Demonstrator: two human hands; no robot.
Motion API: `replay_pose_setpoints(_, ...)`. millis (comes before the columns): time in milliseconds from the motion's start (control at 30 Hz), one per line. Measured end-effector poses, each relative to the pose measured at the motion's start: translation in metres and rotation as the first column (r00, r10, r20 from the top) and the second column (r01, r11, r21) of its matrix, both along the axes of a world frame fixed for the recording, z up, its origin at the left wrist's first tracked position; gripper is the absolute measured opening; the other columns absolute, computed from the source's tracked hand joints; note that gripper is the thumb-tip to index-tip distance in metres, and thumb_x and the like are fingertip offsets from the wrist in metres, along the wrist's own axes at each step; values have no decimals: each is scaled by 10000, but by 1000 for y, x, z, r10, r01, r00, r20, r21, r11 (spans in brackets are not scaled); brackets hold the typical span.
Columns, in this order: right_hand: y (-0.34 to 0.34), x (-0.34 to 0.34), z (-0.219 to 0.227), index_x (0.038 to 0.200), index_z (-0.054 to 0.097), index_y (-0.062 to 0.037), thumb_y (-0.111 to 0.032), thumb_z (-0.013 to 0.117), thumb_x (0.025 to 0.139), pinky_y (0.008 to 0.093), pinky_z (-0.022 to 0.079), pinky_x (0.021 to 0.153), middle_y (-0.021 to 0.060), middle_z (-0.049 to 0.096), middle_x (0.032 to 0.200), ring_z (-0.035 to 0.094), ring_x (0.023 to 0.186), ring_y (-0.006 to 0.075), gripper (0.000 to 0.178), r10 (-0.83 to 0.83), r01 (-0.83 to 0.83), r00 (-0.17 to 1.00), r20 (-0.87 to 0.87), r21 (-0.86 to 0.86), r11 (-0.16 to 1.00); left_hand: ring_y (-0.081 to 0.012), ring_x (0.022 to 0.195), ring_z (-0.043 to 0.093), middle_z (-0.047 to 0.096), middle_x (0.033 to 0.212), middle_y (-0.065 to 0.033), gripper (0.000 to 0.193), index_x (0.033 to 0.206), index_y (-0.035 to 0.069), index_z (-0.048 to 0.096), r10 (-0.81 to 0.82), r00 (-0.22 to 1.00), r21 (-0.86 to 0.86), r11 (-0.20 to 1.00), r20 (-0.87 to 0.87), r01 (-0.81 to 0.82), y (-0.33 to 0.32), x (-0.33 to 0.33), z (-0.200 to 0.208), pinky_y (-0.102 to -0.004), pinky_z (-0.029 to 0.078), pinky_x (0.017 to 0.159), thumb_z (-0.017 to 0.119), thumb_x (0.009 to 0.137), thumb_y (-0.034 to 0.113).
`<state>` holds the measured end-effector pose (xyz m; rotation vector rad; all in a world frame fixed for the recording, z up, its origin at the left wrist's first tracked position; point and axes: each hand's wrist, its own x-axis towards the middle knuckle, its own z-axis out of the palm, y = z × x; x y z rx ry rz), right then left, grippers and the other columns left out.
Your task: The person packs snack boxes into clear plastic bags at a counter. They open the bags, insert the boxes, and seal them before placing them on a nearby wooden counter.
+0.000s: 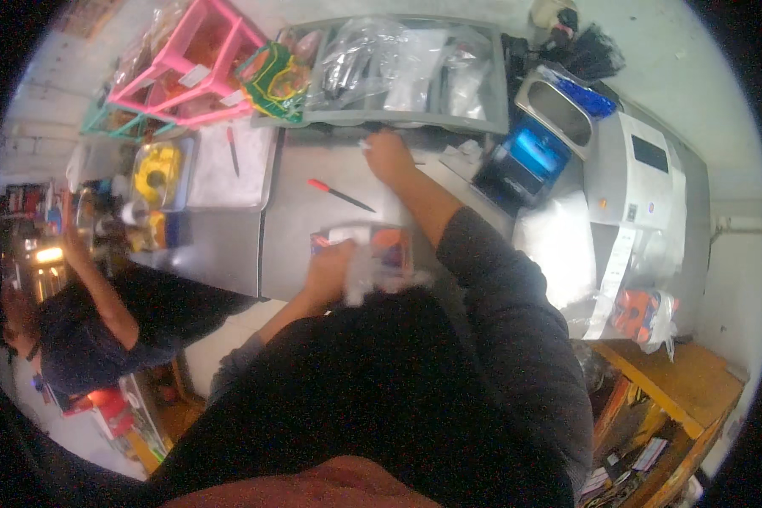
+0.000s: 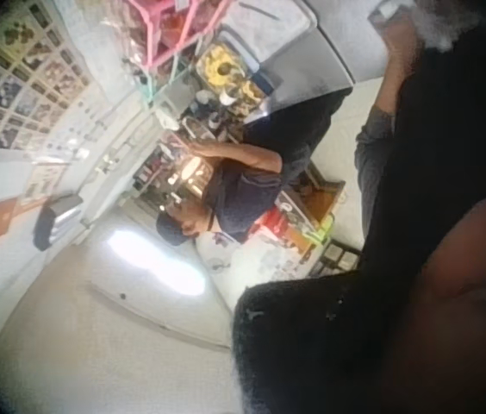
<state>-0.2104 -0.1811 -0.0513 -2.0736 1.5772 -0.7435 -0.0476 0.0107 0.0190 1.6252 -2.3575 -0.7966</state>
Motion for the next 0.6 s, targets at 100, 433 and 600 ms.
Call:
replay_pose_setpoints(100,-3,10,-1,899,690,-49,-100,563,837,443,512,737,180,652,912,639,805,379,151,27,-27,992,-126,8,1000,-387,824,625,624,849,-187,188,957,55,506,74,996,-40,997,51,-72,-2,-11,-13,-481,481,690,573,818,162)
replay_pose_setpoints(433,19,6,26,1020,578,-49,-198,578,931,331,480,756,69,636,833,600,781,216,173,58,-10,780,623,-80,997,-382,845,616,630,878,-194,226,967,36,559,113,982,-47,991,-149,-121,-6,-12,-20,-448,493,711,622,758,96)
replay_pose_setpoints(600,77,-17,97,1012,571,-36,-139,617,919,269,473,687,56,628,877,574,749,135,147,-137,-218,391,910,237,947,-316,806,634,643,898,-170,311,1082,59,618,-68,947,-170,985,-315,14,-14,14,-23,-407,515,705,677,811,199)
